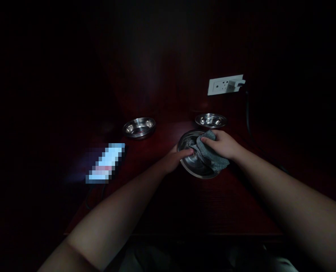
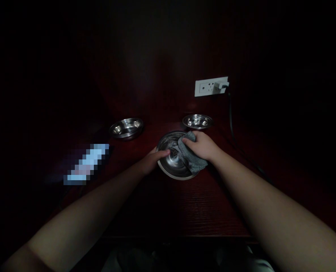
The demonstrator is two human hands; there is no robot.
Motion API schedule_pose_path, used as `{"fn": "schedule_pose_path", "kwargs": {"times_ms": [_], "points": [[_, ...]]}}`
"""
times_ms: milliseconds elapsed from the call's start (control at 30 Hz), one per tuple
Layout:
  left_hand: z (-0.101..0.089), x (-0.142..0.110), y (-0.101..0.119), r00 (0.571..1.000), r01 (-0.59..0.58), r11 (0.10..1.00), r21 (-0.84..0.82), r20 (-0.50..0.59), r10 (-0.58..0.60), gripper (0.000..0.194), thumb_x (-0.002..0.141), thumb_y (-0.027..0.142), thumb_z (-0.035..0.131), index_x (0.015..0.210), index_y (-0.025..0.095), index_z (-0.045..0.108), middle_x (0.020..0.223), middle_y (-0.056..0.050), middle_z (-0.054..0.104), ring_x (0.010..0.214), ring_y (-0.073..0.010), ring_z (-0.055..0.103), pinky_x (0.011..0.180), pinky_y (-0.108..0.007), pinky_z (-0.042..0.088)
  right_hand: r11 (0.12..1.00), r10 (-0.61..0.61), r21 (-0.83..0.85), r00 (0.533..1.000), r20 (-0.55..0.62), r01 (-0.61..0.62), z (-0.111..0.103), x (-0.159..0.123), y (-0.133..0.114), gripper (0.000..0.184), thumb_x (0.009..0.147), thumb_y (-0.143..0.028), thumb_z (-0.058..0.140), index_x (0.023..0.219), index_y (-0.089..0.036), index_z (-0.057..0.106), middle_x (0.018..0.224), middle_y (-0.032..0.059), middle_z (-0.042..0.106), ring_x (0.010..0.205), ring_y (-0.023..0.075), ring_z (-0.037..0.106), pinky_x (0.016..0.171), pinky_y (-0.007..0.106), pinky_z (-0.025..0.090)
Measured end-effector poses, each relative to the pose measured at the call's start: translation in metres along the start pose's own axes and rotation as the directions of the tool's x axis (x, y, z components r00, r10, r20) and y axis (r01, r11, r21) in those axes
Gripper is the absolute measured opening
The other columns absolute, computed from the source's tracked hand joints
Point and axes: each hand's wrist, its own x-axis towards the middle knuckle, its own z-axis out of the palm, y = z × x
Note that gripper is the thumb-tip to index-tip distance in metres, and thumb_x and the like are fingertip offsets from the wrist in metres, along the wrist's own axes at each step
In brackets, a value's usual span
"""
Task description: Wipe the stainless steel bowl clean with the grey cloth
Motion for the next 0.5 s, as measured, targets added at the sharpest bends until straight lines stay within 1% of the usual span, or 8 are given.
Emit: {"fn": "schedule_pose_path", "kwargs": {"times_ms": [200,300,500], "points": [[0.0005,-0.0004,0.0004,1.0,-0.018,1.0,0.013,0.0,0.018,0.06,0.068,0.032,0.076,0.122,0.013,0.059,0.102,-0.013,0.072,0.102,-0.0303,0.065,0.096,-0.045,0.045,1.0,0.009,-0.009,1.0,0.001,-0.009,-0.0008,-0.0013,-0.0025,0.027,0.084,-0.042,0.057,0.09,-0.017,0.067,0.083,0.0062,0.073,0.073,0.0196,0.066,0.067,0.03,0.049],[0.0005,-0.0004,-0.0002,1.0,-0.015,1.0,0.012,-0.008,0.015,0.058,0.068,0.032,0.075,0.121,0.013,0.06,0.102,-0.013,0.072,0.104,-0.0305,0.065,0.097,-0.045,0.044,1.0,0.025,0.018,1.0,0.019,-0.025,-0.0006,-0.0014,-0.0024,0.026,0.085,-0.041,0.057,0.089,-0.017,0.066,0.083,0.0058,0.073,0.073,0.0189,0.066,0.066,0.029,0.049],[0.0025,-0.0009,0.0013,0.999,-0.031,1.0,0.003,0.017,0.031,0.057,0.069,0.032,0.075,0.121,0.012,0.06,0.102,-0.014,0.072,0.105,-0.0311,0.064,0.098,-0.046,0.044,1.0,0.018,0.02,1.0,0.018,-0.019,0.0003,0.0,0.0003,0.027,0.085,-0.042,0.058,0.09,-0.017,0.066,0.084,0.0064,0.073,0.074,0.0198,0.066,0.067,0.03,0.049]]}}
